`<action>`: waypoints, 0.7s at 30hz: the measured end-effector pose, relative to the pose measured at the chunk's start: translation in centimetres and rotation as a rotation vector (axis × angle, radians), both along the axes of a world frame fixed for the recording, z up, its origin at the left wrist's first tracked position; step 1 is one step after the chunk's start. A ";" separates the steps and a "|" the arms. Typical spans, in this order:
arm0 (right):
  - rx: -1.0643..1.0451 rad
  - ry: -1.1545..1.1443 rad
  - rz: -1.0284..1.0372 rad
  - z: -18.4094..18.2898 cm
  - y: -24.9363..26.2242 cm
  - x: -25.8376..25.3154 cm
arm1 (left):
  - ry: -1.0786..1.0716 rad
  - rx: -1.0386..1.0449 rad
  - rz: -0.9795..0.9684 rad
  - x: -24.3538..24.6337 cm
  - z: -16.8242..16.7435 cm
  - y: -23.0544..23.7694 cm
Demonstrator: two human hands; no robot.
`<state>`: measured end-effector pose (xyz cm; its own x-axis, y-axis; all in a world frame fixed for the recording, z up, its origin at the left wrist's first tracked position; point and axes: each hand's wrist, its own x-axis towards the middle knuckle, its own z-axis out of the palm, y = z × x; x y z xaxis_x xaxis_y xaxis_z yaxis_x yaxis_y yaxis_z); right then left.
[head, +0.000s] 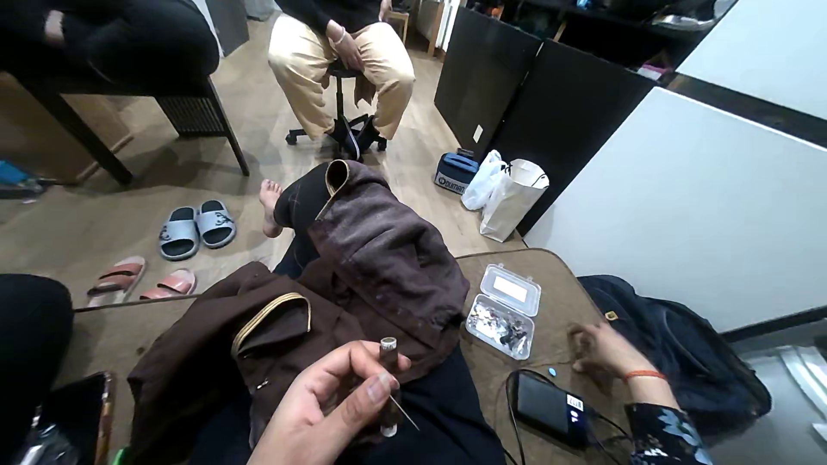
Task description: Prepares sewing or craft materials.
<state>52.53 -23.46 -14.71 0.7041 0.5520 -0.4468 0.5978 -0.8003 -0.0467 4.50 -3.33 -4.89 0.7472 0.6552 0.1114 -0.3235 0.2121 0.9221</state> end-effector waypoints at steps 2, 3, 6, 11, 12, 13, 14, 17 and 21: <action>0.117 -0.015 0.049 -2.2 -0.7 0.8 | -0.003 0.001 0.006 0.1 0.0 0.0; 0.162 -0.040 0.058 -2.4 -0.7 0.8 | -0.005 0.000 0.008 0.1 -0.1 0.0; 0.154 -0.107 0.018 -2.3 -0.4 0.3 | -0.013 -0.011 -0.005 0.2 0.0 -0.1; 0.199 -0.226 -0.052 0.4 0.6 -0.7 | -0.021 -0.008 0.020 -0.1 0.0 0.1; 0.188 -0.216 -0.032 1.4 1.0 -1.0 | -0.022 -0.010 0.024 -0.2 0.0 0.1; 0.257 -0.217 0.019 2.5 1.5 -1.7 | -0.025 -0.015 0.024 -0.3 0.1 0.1; 0.416 -0.236 0.108 3.8 2.1 -2.7 | -0.024 -0.017 0.025 -0.3 0.2 0.1; 0.920 -0.287 0.428 7.9 5.4 -8.2 | -0.033 -0.026 0.045 -0.4 0.0 0.1; 1.279 0.254 0.608 10.4 9.6 -20.9 | -0.042 -0.048 0.063 -0.7 -0.2 0.3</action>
<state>31.60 -13.88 -4.28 0.1956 0.8434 0.5003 0.6918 0.2430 -0.6800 3.84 -3.00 -5.13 0.6996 0.7061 0.1096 -0.3762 0.2335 0.8967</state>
